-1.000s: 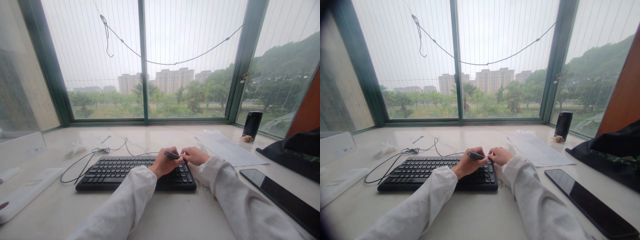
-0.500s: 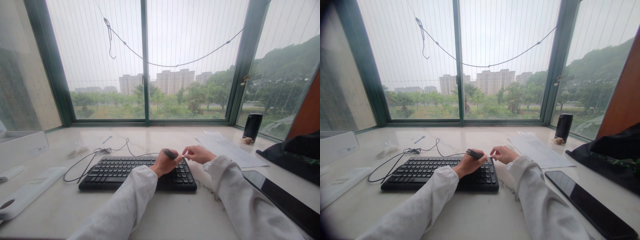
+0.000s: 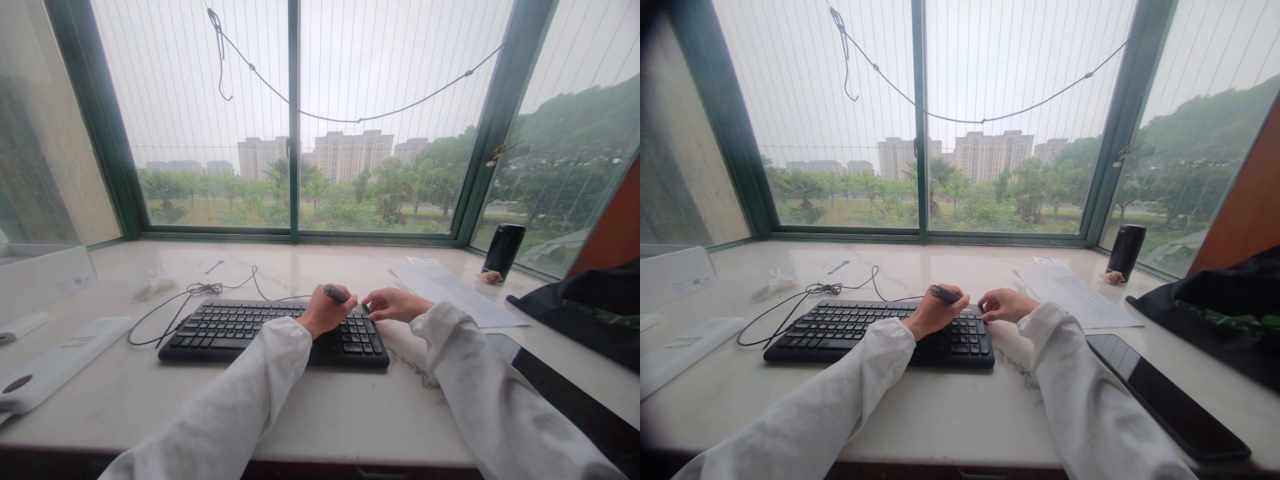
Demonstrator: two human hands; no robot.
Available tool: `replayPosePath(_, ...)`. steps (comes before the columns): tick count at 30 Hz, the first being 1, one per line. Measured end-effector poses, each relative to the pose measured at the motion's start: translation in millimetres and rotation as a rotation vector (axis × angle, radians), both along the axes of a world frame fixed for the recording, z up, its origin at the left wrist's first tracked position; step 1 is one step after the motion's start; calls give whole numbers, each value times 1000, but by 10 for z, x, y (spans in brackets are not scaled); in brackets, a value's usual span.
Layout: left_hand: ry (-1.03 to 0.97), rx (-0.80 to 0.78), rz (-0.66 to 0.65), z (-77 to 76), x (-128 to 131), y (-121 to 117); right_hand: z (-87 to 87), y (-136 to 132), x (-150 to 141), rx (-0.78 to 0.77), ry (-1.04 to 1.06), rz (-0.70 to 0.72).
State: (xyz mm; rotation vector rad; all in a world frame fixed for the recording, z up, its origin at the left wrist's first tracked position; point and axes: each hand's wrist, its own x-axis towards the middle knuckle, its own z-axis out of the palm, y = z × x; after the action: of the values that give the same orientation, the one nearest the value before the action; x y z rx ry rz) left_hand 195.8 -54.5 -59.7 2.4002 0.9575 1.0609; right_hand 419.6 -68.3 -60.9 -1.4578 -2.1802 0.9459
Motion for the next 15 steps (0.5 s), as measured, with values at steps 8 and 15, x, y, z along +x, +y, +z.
replayPosePath(8,-58,-13,81,55,-2,-35,329,-223,-205,416,-47,-67)
replayPosePath(15,81,202,128,120,-2,-116,347,-357,-717,305,467,156)
